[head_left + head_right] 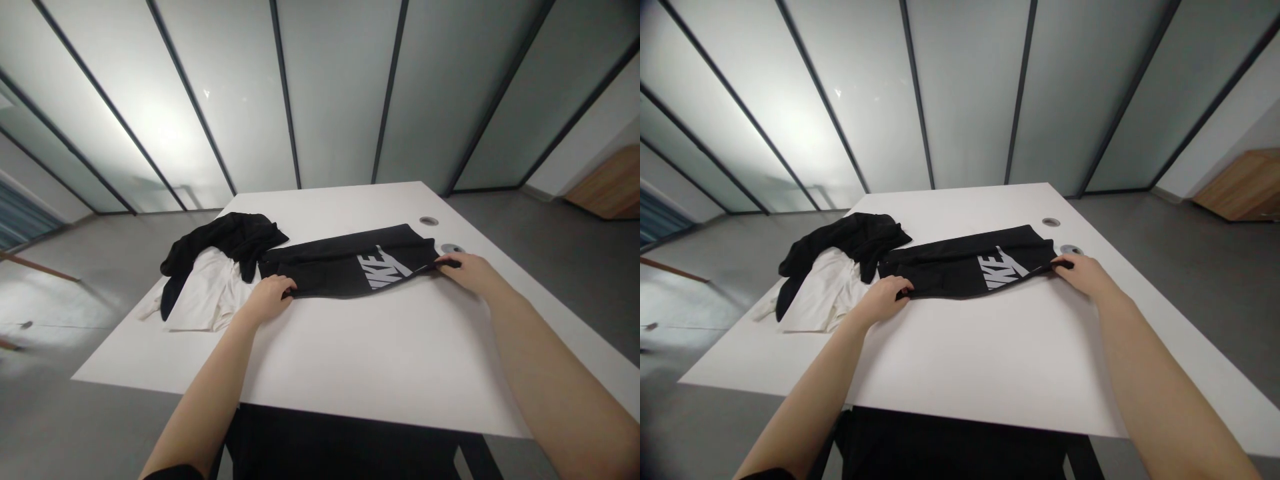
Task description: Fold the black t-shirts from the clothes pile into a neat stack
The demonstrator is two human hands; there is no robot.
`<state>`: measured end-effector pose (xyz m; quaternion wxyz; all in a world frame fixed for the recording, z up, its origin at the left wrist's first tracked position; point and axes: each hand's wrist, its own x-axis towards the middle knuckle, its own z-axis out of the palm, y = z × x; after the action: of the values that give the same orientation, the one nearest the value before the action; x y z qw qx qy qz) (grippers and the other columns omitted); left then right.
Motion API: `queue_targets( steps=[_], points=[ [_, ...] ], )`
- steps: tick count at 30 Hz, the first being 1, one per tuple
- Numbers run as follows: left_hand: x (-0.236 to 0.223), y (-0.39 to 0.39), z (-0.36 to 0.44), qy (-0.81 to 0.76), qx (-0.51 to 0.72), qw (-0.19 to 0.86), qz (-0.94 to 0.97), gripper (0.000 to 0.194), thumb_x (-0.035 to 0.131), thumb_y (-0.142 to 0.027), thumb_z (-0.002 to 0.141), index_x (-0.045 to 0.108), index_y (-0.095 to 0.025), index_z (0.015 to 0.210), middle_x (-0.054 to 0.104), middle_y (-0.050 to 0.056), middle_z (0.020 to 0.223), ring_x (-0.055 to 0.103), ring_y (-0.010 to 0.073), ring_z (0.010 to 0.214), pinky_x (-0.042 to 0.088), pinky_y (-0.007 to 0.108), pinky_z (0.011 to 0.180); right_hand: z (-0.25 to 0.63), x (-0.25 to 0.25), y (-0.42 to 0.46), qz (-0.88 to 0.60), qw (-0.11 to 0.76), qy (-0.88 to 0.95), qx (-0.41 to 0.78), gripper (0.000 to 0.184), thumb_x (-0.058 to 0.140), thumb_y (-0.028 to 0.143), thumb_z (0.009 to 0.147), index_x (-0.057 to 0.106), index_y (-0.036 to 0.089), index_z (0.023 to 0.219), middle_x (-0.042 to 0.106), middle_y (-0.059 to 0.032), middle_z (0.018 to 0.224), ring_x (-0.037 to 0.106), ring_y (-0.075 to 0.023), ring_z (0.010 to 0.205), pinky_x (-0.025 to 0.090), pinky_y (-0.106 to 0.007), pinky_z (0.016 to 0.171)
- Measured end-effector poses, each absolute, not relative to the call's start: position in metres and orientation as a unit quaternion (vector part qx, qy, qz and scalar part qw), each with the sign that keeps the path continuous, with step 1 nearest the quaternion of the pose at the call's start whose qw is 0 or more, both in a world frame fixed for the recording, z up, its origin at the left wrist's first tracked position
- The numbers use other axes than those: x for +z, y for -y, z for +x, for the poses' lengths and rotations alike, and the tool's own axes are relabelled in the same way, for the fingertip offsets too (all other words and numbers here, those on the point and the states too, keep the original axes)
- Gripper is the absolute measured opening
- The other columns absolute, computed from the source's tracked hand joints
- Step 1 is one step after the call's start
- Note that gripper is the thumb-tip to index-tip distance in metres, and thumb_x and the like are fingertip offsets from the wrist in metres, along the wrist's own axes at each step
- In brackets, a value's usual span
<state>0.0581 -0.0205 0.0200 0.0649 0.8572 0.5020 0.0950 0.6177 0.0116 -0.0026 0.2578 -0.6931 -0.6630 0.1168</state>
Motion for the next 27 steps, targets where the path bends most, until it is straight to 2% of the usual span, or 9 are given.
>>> queue_targets(
  steps=[3,7,10,13,17,22,27],
  points=[
    [0.024,0.019,0.056,-0.5,0.109,0.074,0.856,0.022,0.063,-0.016,0.09,0.08,-0.023,0.102,0.081,0.007,0.105,0.073,0.028,0.102,0.057,0.041,0.095,0.625,0.0,-0.005,-0.714,0.344,0.587,0.164,0.028,0.074,0.045,0.079,0.083,0.025,0.097,0.08,-0.0113,0.088,0.071,-0.0313,0.078,0.056,-0.047,0.083],
    [0.034,0.021,0.048,-0.478,0.193,0.15,0.844,0.018,0.062,-0.024,0.094,0.08,-0.023,0.099,0.081,0.005,0.104,0.074,0.0234,0.099,0.056,0.035,0.093,0.624,0.001,0.001,-0.66,0.486,0.542,0.188,0.028,0.074,0.044,0.075,0.08,0.024,0.094,0.081,-0.0112,0.097,0.072,-0.0316,0.098,0.052,-0.045,0.098],
    [0.043,0.025,0.041,-0.476,0.215,0.235,0.82,0.017,0.066,-0.031,0.094,0.08,-0.022,0.095,0.08,0.003,0.093,0.072,0.0196,0.085,0.054,0.03,0.078,0.621,0.002,0.002,-0.606,0.572,0.51,0.213,0.019,0.07,0.037,0.071,0.076,0.024,0.083,0.08,-0.0115,0.095,0.071,-0.0324,0.106,0.049,-0.045,0.107],
    [0.048,0.028,0.036,-0.469,0.179,0.319,0.804,0.021,0.07,-0.039,0.093,0.081,-0.021,0.091,0.076,0.002,0.08,0.065,0.0163,0.072,0.048,0.026,0.065,0.623,0.003,0.003,-0.566,0.617,0.468,0.281,0.01,0.067,0.034,0.067,0.069,0.026,0.072,0.076,-0.0129,0.09,0.071,-0.0341,0.105,0.052,-0.046,0.101],
    [0.047,0.029,0.035,-0.433,0.108,0.424,0.788,0.028,0.076,-0.046,0.089,0.081,-0.019,0.087,0.07,0.001,0.073,0.056,0.0132,0.063,0.04,0.024,0.058,0.631,0.004,0.004,-0.567,0.596,0.455,0.342,0.015,0.071,0.037,0.06,0.062,0.027,0.065,0.068,-0.0091,0.079,0.066,-0.0302,0.084,0.053,-0.042,0.076],
    [0.047,0.03,0.032,-0.403,0.056,0.501,0.764,0.035,0.079,-0.054,0.087,0.079,-0.019,0.087,0.059,-0.002,0.064,0.047,0.0113,0.059,0.035,0.025,0.056,0.629,0.007,0.01,-0.582,0.512,0.451,0.443,0.017,0.077,0.033,0.055,0.066,0.024,0.064,0.067,-0.0057,0.072,0.062,-0.0238,0.072,0.051,-0.033,0.065],
    [0.045,0.026,0.024,-0.446,0.102,0.458,0.762,0.034,0.074,-0.055,0.088,0.076,-0.021,0.089,0.063,-0.001,0.072,0.052,0.0138,0.067,0.039,0.026,0.062,0.61,0.012,0.016,-0.666,0.458,0.344,0.477,0.025,0.079,0.03,0.068,0.073,0.024,0.091,0.074,-0.0054,0.08,0.067,-0.0241,0.071,0.053,-0.032,0.059]
  ],
)
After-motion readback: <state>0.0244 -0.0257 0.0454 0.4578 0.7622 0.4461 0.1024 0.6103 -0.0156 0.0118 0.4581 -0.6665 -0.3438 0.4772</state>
